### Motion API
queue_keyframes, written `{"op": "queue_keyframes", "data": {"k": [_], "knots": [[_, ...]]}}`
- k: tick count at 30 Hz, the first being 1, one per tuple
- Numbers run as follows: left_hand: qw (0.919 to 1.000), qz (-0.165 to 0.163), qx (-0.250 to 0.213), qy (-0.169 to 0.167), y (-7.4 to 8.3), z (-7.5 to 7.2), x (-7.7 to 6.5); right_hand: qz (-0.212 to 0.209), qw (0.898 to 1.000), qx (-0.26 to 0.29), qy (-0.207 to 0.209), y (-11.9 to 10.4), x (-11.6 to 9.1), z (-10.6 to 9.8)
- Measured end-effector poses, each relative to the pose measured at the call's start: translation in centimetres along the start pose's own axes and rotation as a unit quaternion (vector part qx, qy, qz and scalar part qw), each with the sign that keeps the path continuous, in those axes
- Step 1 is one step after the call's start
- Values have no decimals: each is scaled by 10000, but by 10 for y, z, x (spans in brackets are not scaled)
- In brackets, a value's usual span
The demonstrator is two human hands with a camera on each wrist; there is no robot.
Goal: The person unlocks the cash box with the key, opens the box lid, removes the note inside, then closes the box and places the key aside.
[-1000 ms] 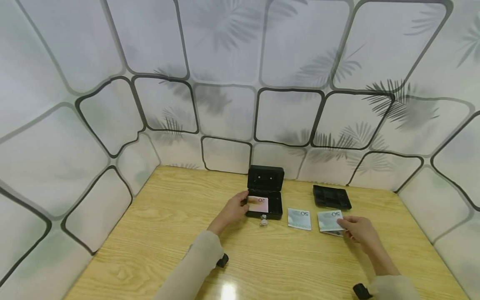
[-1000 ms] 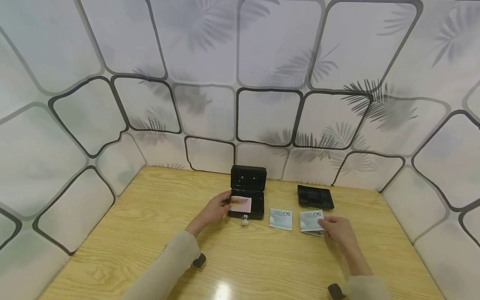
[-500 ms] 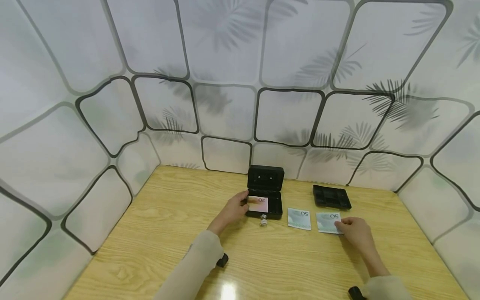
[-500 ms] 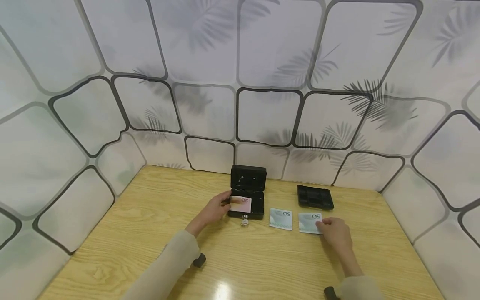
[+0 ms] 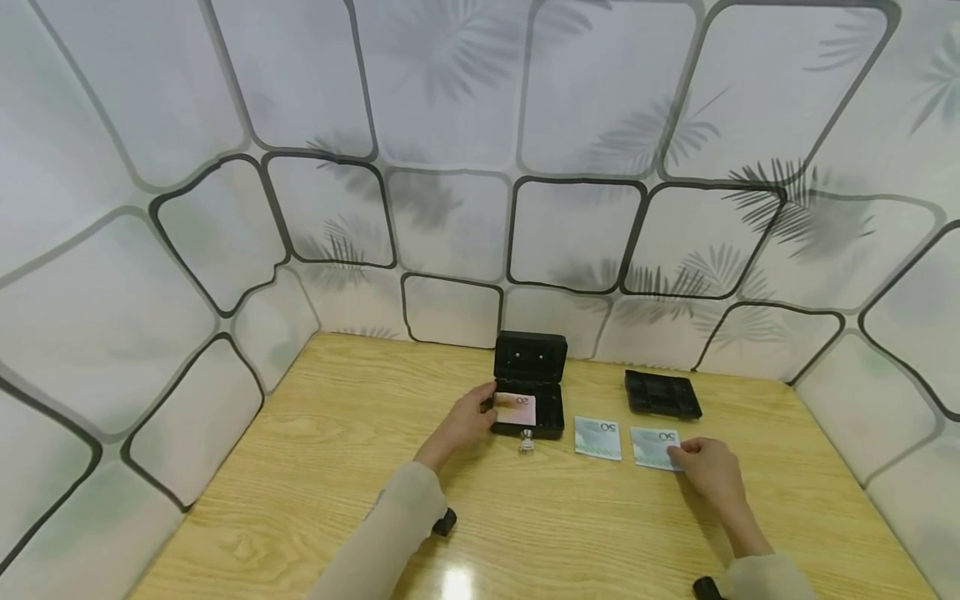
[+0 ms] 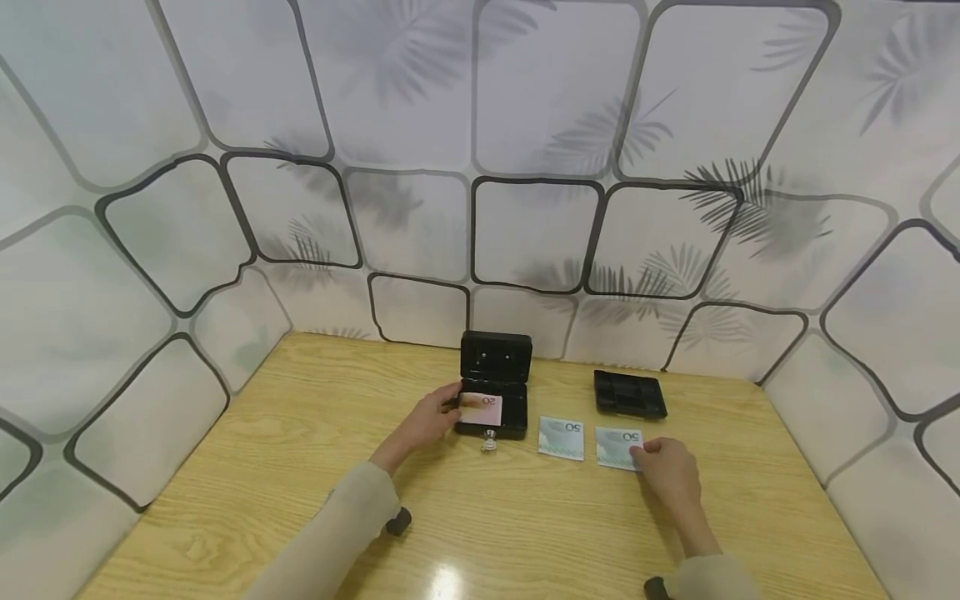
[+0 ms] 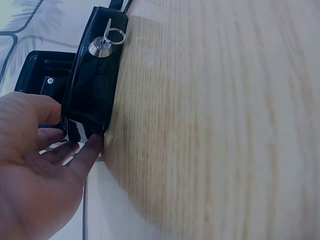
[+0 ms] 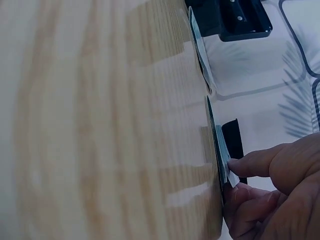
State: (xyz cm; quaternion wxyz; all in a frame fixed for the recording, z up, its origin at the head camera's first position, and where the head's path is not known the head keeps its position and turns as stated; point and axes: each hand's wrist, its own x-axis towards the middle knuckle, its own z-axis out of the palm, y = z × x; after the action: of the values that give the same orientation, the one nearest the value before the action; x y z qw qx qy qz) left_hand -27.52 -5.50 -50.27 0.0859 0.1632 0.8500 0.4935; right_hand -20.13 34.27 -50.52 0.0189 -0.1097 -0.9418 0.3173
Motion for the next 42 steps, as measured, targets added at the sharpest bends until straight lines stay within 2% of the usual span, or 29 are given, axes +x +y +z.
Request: {"op": "queue_keyframes", "data": {"k": [7, 15, 21, 24, 31, 38, 42], "knots": [[10000, -57, -66, 15, -1, 0, 0, 109, 9999, -4, 44, -3, -1, 1], [9999, -72, -136, 11, 1, 0, -2, 131, 9999, 6, 83, -12, -8, -8], [9999, -66, -106, 4, 1, 0, -2, -180, 9987, 284, 381, -29, -13, -17], [9999, -64, -105, -19, 0, 0, -2, -358, 9972, 528, 395, -42, -13, -18], [9999, -50, -101, -29, -1, 0, -2, -604, 9897, 1301, -3, -81, -11, -8], [10000, -22, -73, -22, -1, 0, -1, -840, 9819, 1612, -537, -120, -5, 15], [10000, 1, -45, -15, -1, 0, 0, -1000, 9797, 1585, -715, -138, 3, 33]]}}
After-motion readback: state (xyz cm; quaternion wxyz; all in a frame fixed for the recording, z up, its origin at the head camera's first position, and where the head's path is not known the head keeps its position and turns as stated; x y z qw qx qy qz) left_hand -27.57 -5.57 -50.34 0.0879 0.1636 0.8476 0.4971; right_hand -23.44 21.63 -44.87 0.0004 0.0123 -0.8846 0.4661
